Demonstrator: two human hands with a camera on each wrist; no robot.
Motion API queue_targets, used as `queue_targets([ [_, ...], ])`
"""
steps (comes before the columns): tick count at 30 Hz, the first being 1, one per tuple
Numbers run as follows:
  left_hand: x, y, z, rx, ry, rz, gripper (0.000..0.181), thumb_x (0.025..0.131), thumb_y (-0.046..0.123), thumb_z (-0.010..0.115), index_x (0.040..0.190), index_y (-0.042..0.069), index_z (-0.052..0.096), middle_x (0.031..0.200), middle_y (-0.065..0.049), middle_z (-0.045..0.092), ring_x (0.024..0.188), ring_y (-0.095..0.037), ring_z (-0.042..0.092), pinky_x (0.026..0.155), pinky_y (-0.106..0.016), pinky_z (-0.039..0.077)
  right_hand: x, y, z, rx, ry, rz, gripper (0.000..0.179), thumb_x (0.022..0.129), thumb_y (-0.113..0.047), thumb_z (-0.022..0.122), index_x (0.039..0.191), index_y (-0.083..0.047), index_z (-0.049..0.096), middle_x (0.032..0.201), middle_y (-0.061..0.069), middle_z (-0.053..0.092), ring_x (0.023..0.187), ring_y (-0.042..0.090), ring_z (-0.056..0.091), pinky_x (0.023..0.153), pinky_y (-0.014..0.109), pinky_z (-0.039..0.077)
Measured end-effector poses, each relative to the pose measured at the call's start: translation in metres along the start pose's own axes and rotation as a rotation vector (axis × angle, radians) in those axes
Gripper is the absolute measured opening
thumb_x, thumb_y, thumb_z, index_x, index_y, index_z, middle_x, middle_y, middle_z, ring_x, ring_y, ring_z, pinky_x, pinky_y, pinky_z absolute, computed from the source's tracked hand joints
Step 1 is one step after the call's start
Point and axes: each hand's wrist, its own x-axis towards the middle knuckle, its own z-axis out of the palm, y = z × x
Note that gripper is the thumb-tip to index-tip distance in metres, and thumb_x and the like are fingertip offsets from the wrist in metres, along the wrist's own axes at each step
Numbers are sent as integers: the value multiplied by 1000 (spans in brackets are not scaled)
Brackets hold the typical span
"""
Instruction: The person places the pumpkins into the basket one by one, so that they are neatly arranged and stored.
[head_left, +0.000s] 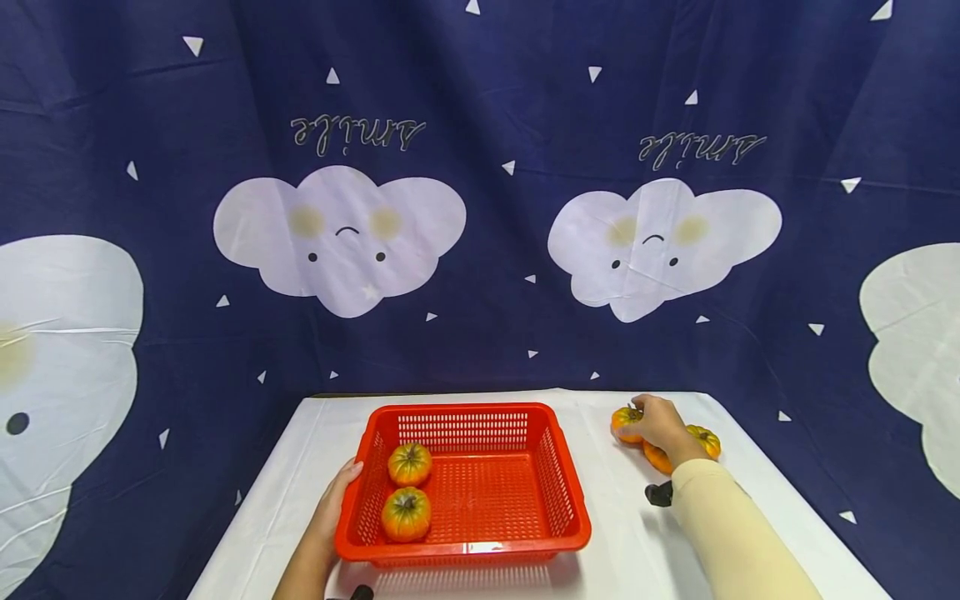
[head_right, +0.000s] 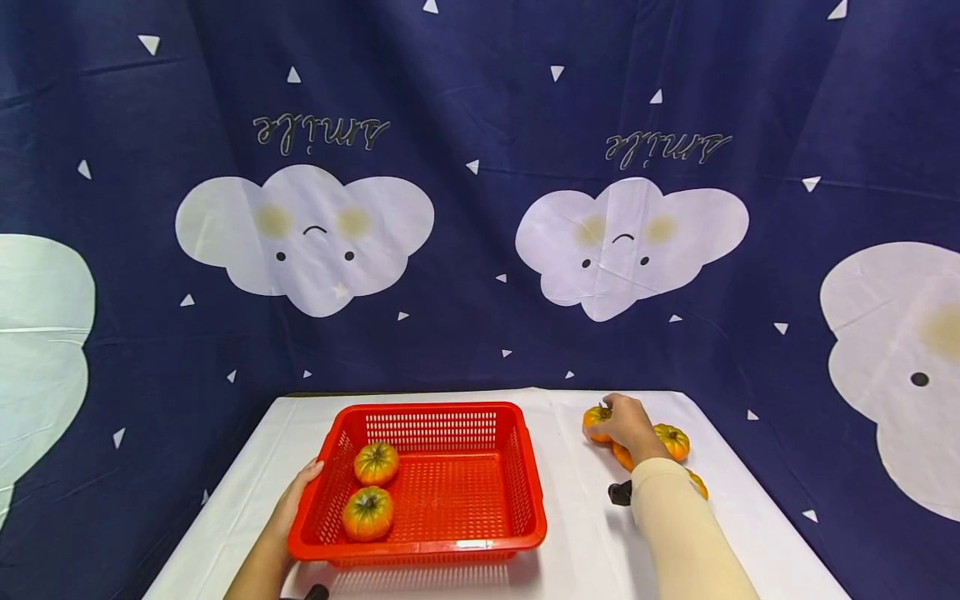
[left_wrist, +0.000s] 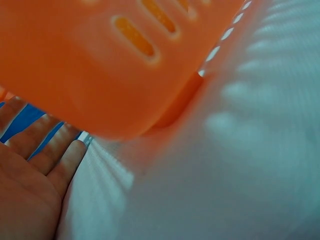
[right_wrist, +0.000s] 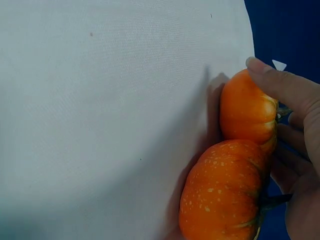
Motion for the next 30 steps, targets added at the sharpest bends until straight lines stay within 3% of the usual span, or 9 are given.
queue_targets([
  [11, 0, -1, 1, -10, 18, 11, 61, 111, 36, 38, 164, 8, 25, 156, -23, 42, 133, -31, 50, 105, -45, 47, 1, 2, 3, -4, -12, 6, 84, 73, -25, 98, 137, 11, 58, 127, 29, 64, 111, 42, 60, 107, 61, 42],
  [17, -1, 1, 1, -9, 15, -12, 65, 110, 42, 41, 165, 12, 24, 163, -21, 35, 141, -34, 43, 109, -49, 44, 1, -1, 4, -11, 20, -53, 79, 71, -23, 98, 134, 10, 61, 124, 27, 67, 109, 41, 61, 106, 60, 43],
  [22, -2, 1, 1, 18, 17, -6, 66, 111, 41, 39, 166, 9, 20, 164, -24, 32, 142, -36, 42, 109, -50, 43, 0, -4, 3, -10, 64, -119, 74, 70, -20, 96, 129, 10, 64, 118, 26, 69, 104, 41, 62, 103, 59, 45],
  [30, -2, 0, 0, 8, 23, -15, 68, 112, 40, 38, 167, 8, 15, 167, -23, 26, 147, -37, 34, 113, -52, 38, -3, -12, 0, 14, 62, -127, 75, 73, -19, 93, 134, 10, 61, 122, 27, 67, 104, 39, 61, 102, 58, 46],
])
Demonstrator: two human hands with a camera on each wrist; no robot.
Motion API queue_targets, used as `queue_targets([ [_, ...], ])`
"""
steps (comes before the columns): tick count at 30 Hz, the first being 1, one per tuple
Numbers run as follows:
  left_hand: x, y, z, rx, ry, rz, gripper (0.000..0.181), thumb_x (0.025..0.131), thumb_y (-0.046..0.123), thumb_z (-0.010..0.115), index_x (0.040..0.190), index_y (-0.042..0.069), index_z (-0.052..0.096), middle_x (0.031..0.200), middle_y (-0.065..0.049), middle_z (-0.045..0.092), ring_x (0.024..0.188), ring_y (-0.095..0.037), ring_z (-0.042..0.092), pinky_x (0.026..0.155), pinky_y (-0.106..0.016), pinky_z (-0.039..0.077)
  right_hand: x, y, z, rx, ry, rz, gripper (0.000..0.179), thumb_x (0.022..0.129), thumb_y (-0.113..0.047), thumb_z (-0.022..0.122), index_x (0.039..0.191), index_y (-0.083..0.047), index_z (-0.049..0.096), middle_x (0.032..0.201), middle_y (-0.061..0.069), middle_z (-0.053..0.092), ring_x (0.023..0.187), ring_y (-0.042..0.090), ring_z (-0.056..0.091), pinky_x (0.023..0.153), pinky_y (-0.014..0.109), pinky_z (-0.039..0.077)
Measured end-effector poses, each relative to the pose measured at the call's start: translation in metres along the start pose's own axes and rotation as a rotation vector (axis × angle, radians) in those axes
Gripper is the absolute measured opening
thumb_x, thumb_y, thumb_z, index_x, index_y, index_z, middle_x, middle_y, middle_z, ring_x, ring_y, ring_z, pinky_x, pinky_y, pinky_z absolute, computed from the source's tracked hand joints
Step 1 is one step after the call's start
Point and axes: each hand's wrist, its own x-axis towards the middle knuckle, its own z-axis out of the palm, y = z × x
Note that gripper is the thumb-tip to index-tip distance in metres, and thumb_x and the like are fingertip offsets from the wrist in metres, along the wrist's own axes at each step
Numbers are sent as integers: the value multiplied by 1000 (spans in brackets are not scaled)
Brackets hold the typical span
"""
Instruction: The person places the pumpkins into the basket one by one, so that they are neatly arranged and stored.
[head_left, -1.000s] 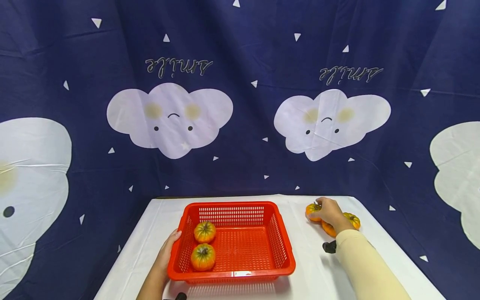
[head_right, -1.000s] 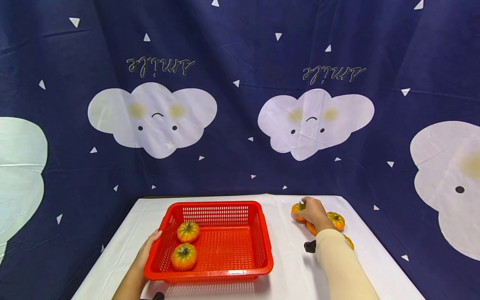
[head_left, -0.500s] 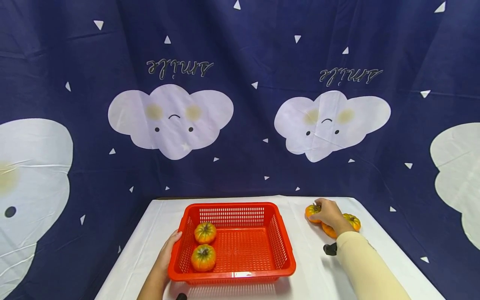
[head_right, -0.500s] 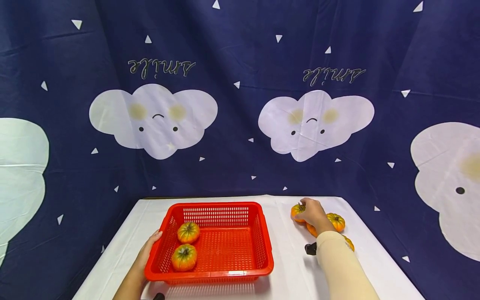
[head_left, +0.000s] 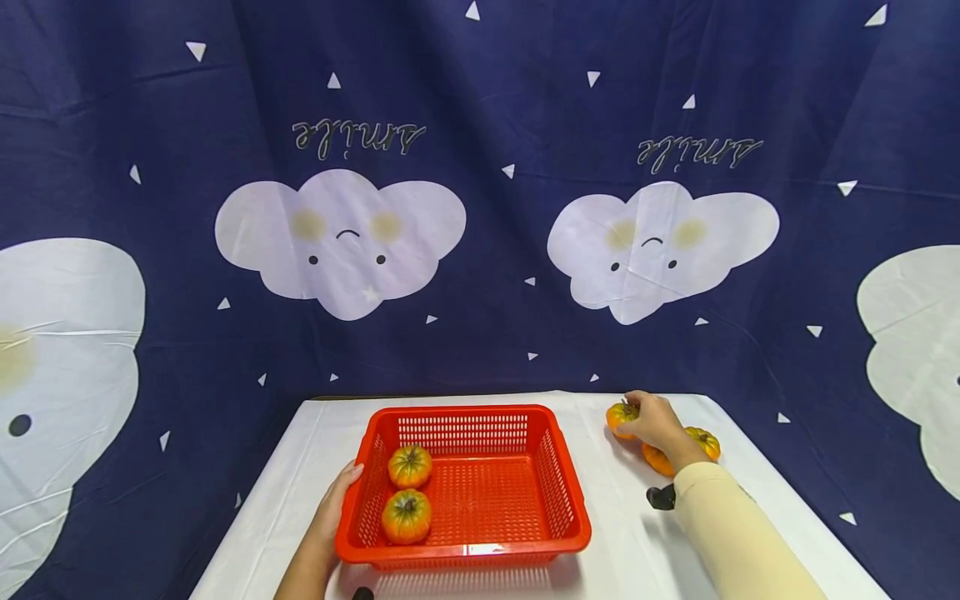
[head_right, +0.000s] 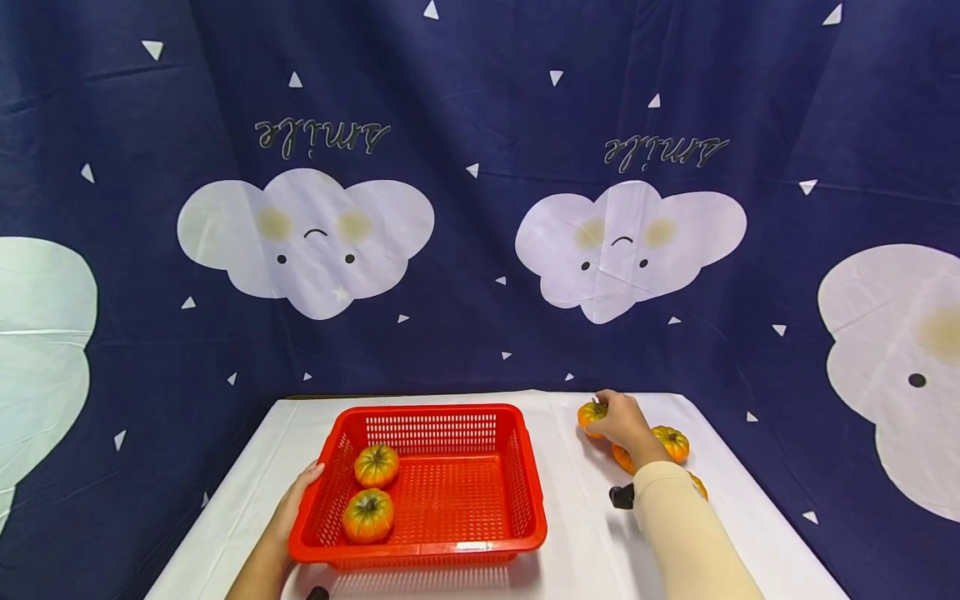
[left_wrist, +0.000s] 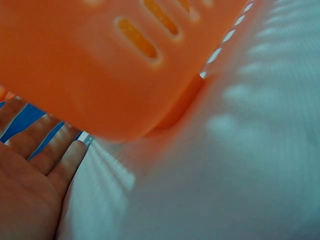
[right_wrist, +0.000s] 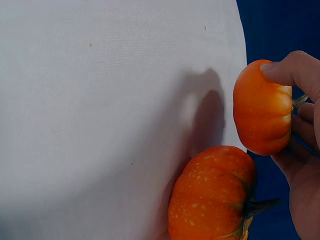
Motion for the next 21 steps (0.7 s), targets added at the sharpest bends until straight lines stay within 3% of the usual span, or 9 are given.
queue_targets([
  [14, 0, 2, 1, -18, -13, 6, 64, 111, 41, 40, 165, 11, 24, 163, -22, 35, 142, -36, 41, 110, -51, 42, 0, 4, 2, 46, -21, -3, 78, 76, -20, 91, 139, 11, 57, 129, 29, 64, 109, 39, 61, 105, 58, 44],
  [21, 0, 2, 1, -9, -20, 5, 65, 111, 41, 39, 166, 11, 21, 165, -22, 32, 143, -35, 40, 110, -51, 42, -1, 6, 3, 34, -7, -18, 78, 75, -22, 91, 138, 11, 59, 128, 28, 65, 108, 39, 61, 104, 57, 44],
])
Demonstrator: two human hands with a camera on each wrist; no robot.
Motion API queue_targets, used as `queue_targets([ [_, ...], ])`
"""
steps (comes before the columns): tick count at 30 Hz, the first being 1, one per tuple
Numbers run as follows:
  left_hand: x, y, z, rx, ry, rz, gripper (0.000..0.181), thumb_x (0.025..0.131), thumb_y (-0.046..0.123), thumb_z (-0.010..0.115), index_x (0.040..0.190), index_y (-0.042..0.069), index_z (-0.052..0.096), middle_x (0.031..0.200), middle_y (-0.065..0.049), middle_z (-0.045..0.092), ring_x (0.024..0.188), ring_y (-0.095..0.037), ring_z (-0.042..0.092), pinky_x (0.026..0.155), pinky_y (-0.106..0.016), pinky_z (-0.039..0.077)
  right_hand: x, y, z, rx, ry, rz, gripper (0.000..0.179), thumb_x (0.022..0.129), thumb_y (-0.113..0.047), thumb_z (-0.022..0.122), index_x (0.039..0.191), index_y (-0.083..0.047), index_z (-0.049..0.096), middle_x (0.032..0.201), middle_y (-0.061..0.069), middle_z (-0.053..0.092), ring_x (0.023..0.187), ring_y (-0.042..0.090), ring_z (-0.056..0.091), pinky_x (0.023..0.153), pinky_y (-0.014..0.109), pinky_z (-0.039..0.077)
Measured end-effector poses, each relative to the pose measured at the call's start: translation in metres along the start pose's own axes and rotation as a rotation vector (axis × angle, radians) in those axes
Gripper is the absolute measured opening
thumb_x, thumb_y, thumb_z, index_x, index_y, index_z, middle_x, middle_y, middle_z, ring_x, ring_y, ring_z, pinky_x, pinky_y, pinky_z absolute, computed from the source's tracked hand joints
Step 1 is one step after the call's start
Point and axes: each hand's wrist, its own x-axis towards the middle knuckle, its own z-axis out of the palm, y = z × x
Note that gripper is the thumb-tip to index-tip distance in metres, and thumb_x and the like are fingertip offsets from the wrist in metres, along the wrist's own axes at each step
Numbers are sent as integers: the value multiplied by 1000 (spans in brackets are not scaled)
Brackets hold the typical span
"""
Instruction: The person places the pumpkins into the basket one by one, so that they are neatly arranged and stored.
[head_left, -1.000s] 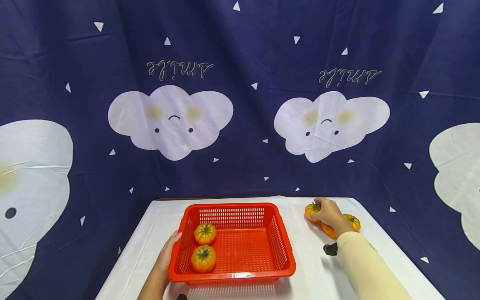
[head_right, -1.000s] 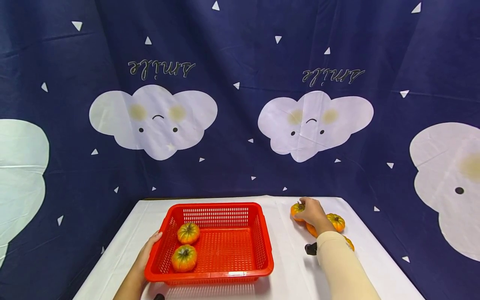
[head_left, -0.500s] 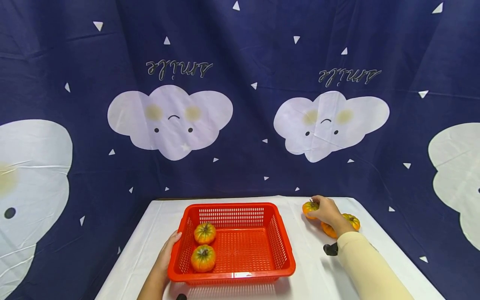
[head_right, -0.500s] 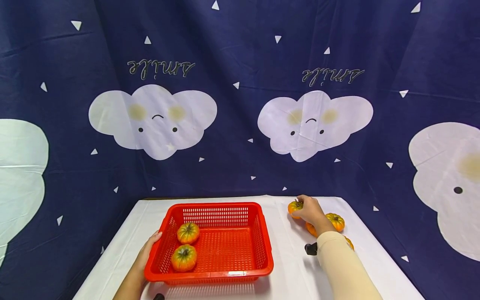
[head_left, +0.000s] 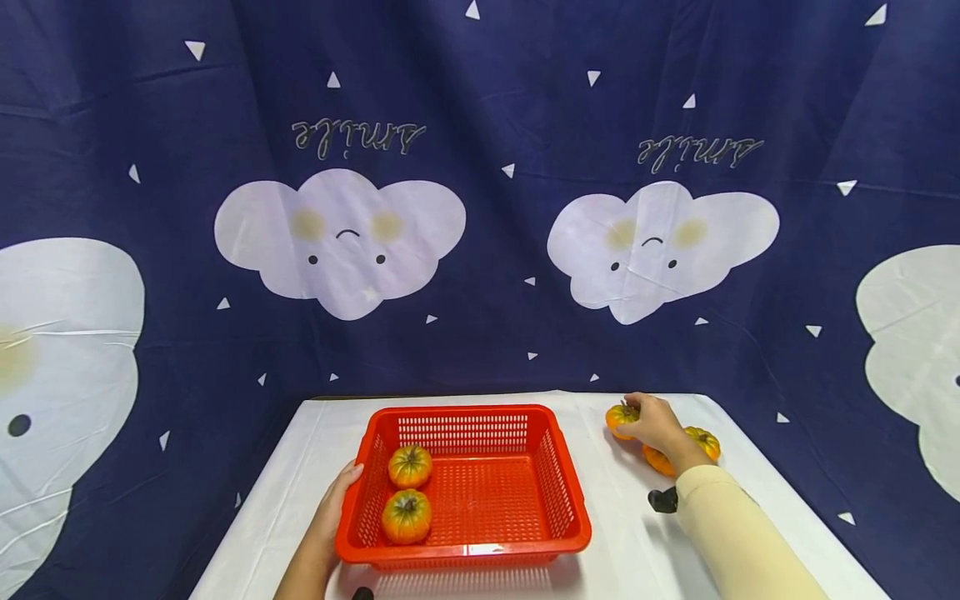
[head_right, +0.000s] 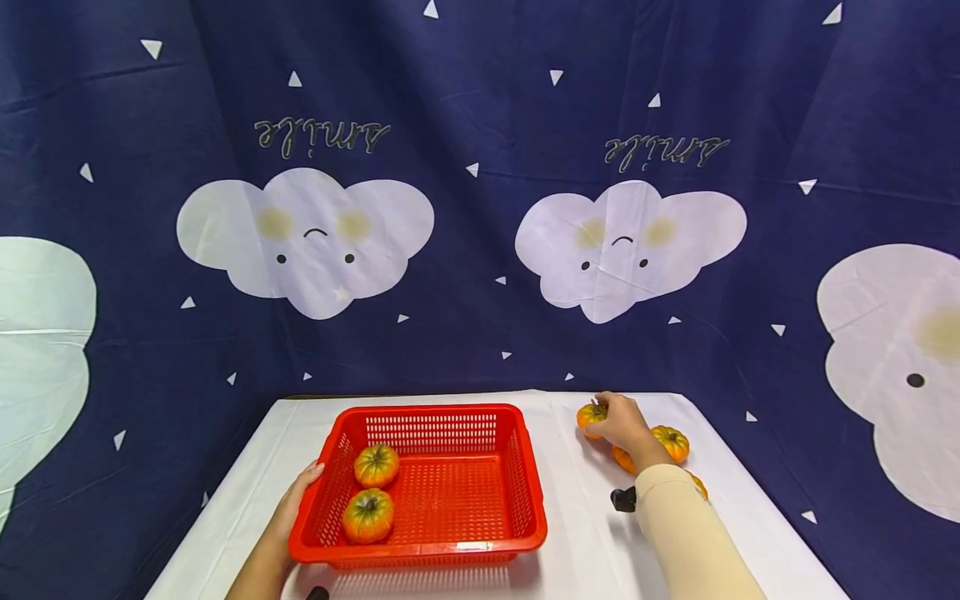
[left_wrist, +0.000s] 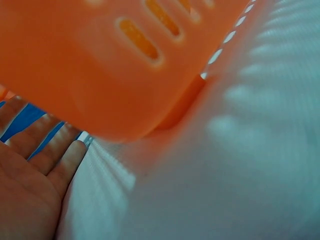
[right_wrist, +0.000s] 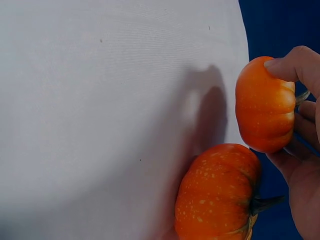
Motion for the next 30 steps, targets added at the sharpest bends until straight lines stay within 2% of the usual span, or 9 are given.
queue_targets([
  [11, -2, 1, 1, 16, -6, 24, 65, 112, 40, 37, 165, 6, 20, 162, -26, 34, 136, -33, 47, 107, -47, 46, -4, -5, -2, 6, 7, -8, 75, 74, -19, 90, 137, 9, 60, 127, 27, 66, 106, 38, 61, 102, 56, 46],
  [15, -3, 2, 2, 34, 3, 11, 65, 112, 40, 37, 165, 5, 22, 161, -26, 34, 136, -33, 47, 105, -46, 47, -6, -7, -4, 21, 4, -5, 76, 74, -19, 90, 137, 9, 59, 126, 27, 66, 104, 37, 61, 101, 55, 47],
  [20, -4, 3, 1, 30, 6, -15, 69, 111, 44, 40, 166, 8, 20, 165, -24, 31, 142, -36, 41, 108, -49, 44, -7, -9, -4, 12, 16, -22, 75, 72, -19, 90, 136, 8, 61, 123, 23, 67, 100, 35, 61, 96, 52, 49],
  [27, -4, 3, -3, 107, 26, -20, 73, 112, 45, 35, 167, 5, 10, 168, -26, 20, 147, -40, 29, 113, -53, 38, -9, -13, -4, 10, 41, -54, 76, 69, -17, 91, 135, 8, 62, 124, 24, 68, 100, 34, 62, 94, 52, 50],
  [30, -5, 2, -2, 82, 18, -15, 72, 112, 42, 35, 168, 5, 8, 168, -26, 20, 147, -40, 29, 113, -52, 38, -10, -14, -5, 2, 40, -59, 77, 69, -17, 91, 135, 9, 62, 124, 25, 67, 100, 35, 62, 94, 53, 50],
])
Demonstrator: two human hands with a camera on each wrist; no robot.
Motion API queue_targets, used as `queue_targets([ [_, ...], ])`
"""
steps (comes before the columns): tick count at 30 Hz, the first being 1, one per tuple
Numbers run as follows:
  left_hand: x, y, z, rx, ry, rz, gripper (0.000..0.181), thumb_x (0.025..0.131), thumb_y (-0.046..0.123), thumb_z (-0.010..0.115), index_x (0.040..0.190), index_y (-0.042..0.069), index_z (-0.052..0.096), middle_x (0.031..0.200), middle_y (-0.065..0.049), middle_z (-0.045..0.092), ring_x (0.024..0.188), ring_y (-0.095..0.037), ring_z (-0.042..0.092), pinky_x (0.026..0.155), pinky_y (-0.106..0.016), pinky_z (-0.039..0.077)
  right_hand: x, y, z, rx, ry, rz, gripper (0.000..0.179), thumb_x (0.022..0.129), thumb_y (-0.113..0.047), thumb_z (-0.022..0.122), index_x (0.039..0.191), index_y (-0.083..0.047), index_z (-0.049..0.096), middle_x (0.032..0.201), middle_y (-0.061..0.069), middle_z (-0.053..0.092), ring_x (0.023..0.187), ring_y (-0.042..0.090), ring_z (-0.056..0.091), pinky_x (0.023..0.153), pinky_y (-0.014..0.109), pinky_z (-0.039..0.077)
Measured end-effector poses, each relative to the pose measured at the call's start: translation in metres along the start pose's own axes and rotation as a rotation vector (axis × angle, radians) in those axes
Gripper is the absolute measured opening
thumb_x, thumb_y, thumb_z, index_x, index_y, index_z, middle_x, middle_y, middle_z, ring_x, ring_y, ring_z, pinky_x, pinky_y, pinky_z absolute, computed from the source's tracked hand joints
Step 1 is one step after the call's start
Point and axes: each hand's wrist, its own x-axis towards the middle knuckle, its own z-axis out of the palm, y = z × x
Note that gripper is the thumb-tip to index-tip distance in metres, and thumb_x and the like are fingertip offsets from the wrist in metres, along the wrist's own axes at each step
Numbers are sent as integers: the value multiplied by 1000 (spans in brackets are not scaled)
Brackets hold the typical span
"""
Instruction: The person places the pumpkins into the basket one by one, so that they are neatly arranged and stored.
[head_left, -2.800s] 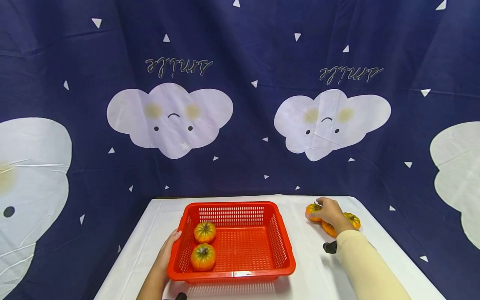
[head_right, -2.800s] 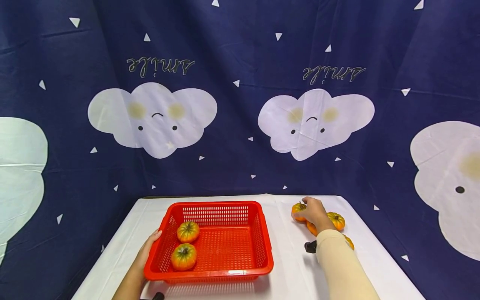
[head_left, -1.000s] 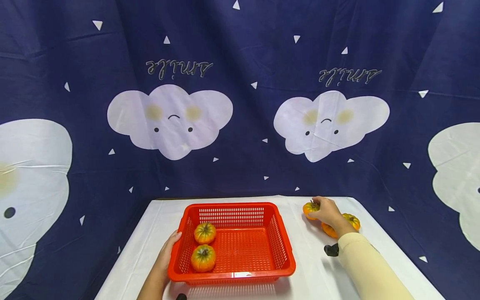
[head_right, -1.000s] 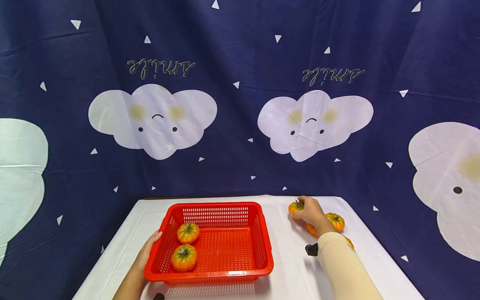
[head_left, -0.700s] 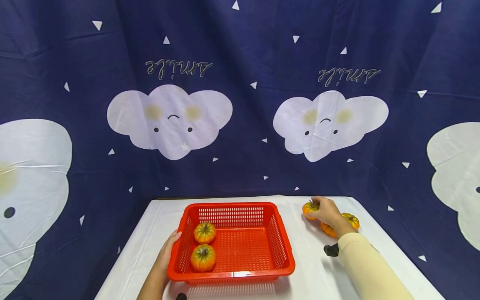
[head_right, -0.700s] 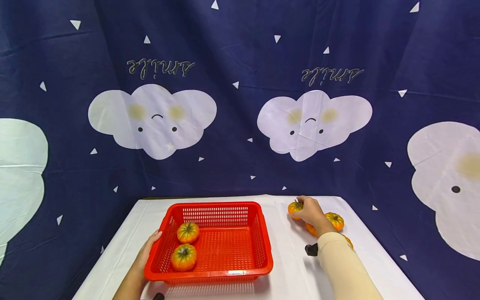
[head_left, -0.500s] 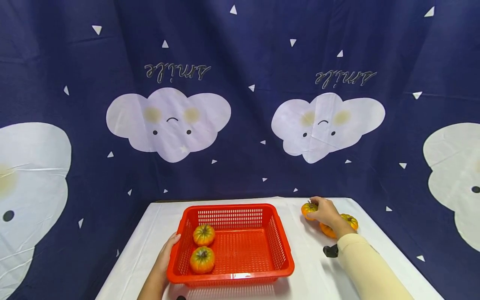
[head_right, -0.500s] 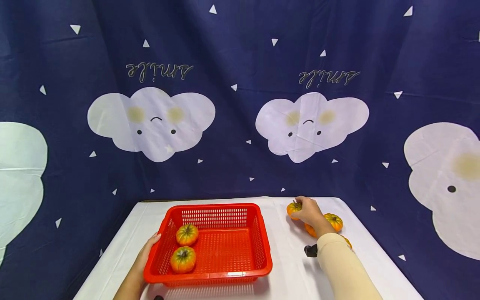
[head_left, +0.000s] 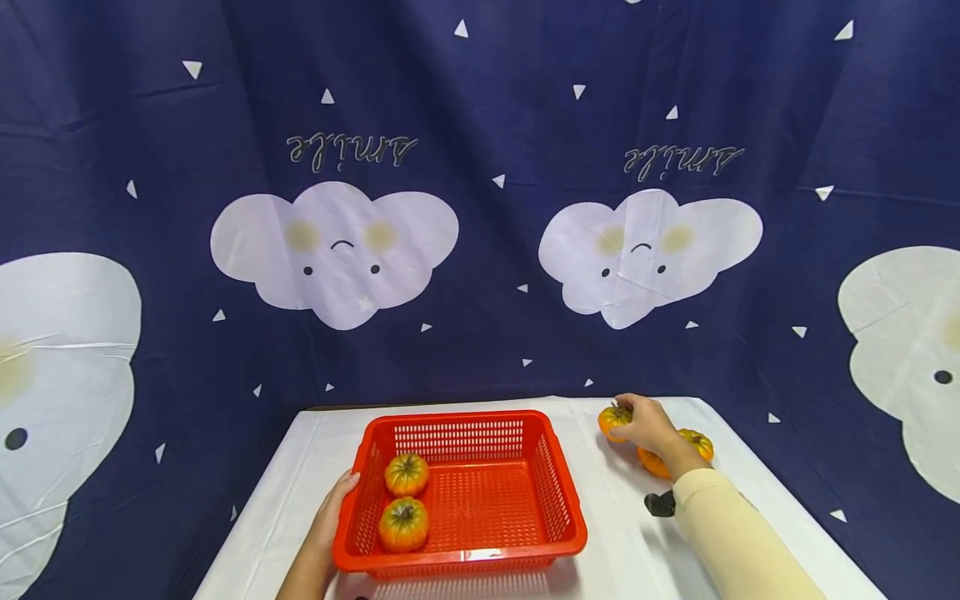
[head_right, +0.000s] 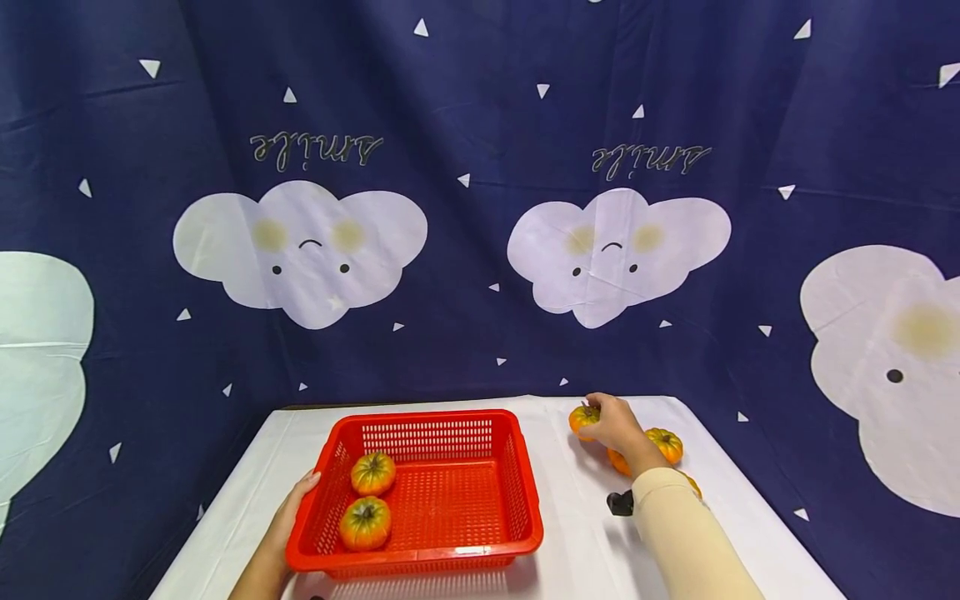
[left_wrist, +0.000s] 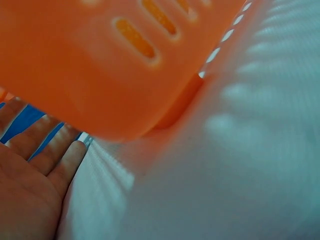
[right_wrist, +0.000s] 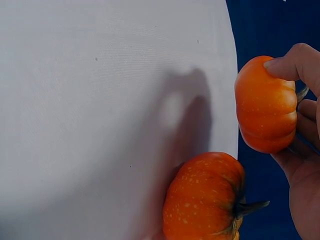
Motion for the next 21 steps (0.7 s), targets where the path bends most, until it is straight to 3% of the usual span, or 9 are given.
queue_targets([
  [6, 0, -1, 3, -68, -23, 19, 68, 111, 42, 40, 166, 8, 18, 165, -25, 29, 142, -36, 39, 108, -48, 43, -1, -1, -3, -4, 0, -18, 75, 69, -16, 91, 132, 11, 62, 121, 26, 67, 105, 38, 63, 98, 56, 49],
  [21, 1, 0, 4, -97, -30, 30, 65, 111, 41, 39, 165, 8, 22, 163, -24, 33, 141, -36, 42, 108, -51, 43, 1, -2, -3, 7, -1, -44, 75, 68, -15, 89, 134, 10, 62, 125, 24, 68, 103, 35, 63, 96, 53, 49],
])
